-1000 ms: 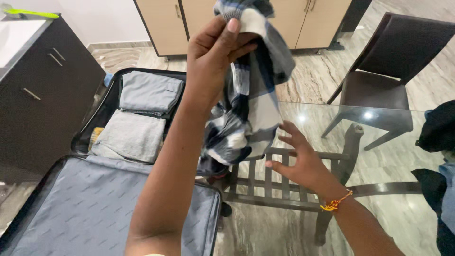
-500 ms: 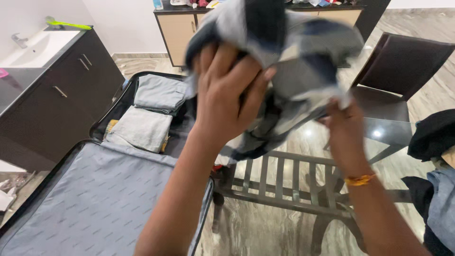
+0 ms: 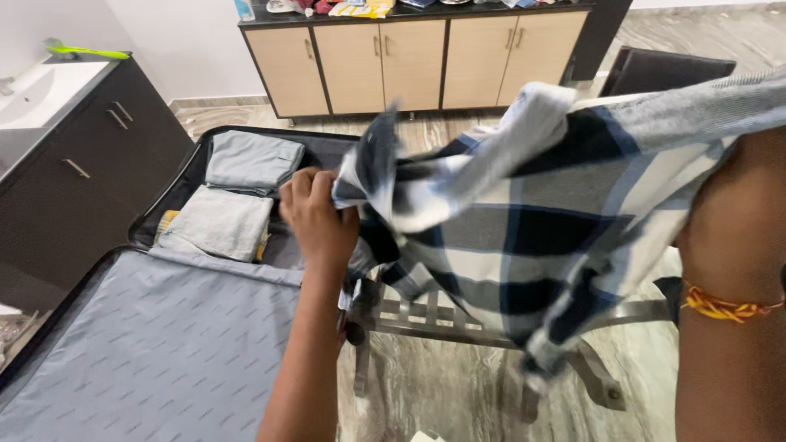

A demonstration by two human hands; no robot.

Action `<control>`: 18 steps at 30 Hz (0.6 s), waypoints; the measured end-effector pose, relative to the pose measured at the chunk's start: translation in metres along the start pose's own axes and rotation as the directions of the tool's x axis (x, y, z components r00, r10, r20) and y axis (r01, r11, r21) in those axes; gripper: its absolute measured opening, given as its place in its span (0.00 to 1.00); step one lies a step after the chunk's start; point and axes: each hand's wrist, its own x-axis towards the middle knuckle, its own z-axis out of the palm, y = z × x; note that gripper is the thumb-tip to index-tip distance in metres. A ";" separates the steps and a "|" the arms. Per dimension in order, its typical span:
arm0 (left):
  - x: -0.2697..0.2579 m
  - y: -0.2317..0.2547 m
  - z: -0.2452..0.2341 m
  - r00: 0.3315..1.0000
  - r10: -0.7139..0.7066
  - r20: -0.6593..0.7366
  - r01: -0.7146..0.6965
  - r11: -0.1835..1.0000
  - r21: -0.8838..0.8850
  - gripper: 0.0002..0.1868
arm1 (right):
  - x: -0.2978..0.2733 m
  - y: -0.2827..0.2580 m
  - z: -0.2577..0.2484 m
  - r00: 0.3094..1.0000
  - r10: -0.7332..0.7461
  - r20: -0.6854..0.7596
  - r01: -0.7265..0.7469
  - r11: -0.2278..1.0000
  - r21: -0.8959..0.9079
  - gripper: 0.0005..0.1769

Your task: The person takes various items of clothing from a pile on a chair and places them into an open suitcase on a stand, including a blue shirt, a green plaid shirt, a checkered shirt, and several pairs of pants.

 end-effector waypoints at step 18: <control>-0.001 0.105 -0.044 0.965 0.084 0.250 0.102 0.755 -0.647 0.18 | 0.014 -0.009 -0.117 0.985 0.173 0.000 -0.169 0.964 -0.206 0.09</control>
